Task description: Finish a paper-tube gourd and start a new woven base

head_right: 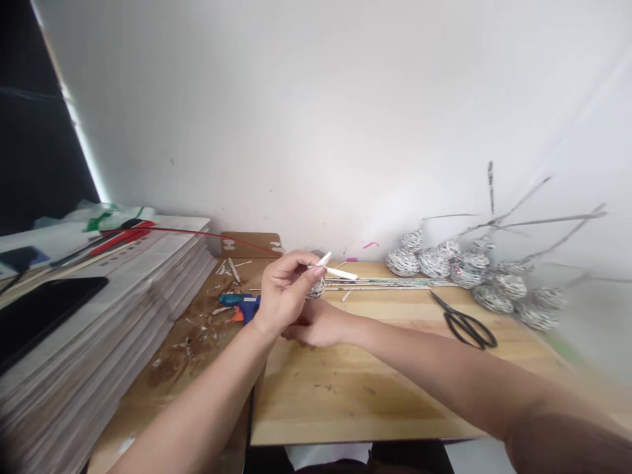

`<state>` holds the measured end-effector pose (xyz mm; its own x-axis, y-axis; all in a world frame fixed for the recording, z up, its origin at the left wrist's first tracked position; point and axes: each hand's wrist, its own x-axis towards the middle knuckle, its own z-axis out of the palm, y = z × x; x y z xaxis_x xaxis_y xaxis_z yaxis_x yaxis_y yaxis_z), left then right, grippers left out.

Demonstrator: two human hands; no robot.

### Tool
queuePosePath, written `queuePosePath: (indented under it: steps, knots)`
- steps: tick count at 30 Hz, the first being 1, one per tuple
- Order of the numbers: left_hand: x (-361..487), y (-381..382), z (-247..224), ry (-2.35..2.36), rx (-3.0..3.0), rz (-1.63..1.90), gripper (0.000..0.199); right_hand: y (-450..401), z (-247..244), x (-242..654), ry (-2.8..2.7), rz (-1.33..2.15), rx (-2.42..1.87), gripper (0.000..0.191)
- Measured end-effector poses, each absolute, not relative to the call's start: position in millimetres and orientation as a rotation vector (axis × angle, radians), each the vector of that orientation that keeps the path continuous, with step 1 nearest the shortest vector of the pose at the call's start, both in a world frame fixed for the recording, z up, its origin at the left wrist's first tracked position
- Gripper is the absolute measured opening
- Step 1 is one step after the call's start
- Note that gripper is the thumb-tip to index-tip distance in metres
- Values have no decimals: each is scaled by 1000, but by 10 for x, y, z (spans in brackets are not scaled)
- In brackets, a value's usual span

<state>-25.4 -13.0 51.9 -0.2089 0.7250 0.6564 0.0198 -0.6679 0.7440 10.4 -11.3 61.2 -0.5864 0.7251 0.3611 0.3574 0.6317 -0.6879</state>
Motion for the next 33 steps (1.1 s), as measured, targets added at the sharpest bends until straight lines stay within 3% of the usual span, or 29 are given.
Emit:
queuePosePath:
  steps: [4,13,21,33]
  knots:
    - [-188,-38,437,745,1212,1826,18,94,598,728,-2258,908,-883,32]
    - [-123,75,315,684,1043,1788,30,308,558,1816,-2340,1833,-912,32]
    - [-124,100,243,757,1021,1741,35,533,807,1709,-1851,1350,-787,31]
    - [-99,99,212,808,947,1710,32,794,754,1307,-1697,1434,-627,29]
